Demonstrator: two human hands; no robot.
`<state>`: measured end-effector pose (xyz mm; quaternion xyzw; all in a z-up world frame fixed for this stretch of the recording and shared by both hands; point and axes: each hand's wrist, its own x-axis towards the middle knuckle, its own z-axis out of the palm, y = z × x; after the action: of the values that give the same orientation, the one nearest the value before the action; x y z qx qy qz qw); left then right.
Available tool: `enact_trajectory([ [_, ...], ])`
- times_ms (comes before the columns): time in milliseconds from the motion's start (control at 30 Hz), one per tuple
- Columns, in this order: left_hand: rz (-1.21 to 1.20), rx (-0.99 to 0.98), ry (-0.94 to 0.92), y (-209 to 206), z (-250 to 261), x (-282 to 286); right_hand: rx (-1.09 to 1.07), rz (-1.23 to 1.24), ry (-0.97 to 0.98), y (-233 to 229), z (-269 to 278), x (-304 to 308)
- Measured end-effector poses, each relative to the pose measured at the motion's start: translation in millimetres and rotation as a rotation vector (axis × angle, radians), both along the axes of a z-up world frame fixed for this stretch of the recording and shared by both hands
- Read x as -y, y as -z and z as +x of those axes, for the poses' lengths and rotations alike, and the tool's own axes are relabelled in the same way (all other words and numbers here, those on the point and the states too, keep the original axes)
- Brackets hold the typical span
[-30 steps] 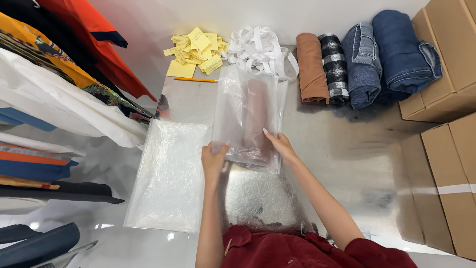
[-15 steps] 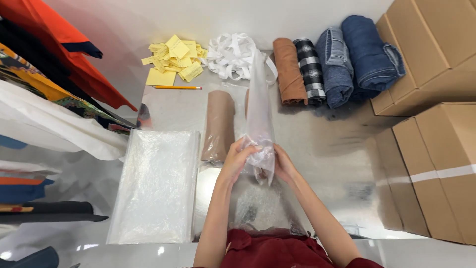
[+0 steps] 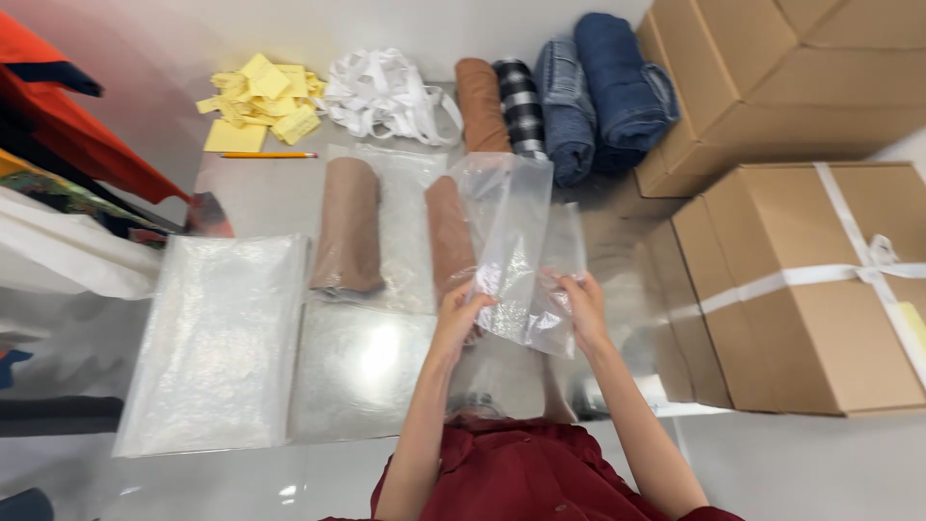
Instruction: Pack items into cardboard boxes and secure them with ribbons
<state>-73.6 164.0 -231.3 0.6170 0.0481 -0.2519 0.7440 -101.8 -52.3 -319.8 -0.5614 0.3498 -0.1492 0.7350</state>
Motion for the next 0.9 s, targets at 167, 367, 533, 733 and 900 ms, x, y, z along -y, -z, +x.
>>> enact_trajectory([
  [167, 0.211, 0.047, 0.092, 44.1, -10.1, 23.7, 0.034, -0.051, 0.082, -20.8, -59.7, 66.9],
  [367, 0.633, 0.333, 0.512, 76.8, -34.4, 64.7, -0.062, -0.101, 0.096, -58.4, -103.6, 92.4],
  [533, 1.005, 0.329, 0.967, 85.3, -58.5, 96.5, -0.135, -0.199, 0.053, -46.6, -137.4, 114.6],
  [733, 0.781, 0.784, 0.299, 76.5, -90.6, 147.0, -0.024, -0.426, -0.119, -7.7, -159.2, 115.8],
  [900, 0.514, 0.514, 0.413, 57.4, -107.2, 174.6, -0.05, -0.71, -0.324, -2.9, -162.7, 84.6],
])
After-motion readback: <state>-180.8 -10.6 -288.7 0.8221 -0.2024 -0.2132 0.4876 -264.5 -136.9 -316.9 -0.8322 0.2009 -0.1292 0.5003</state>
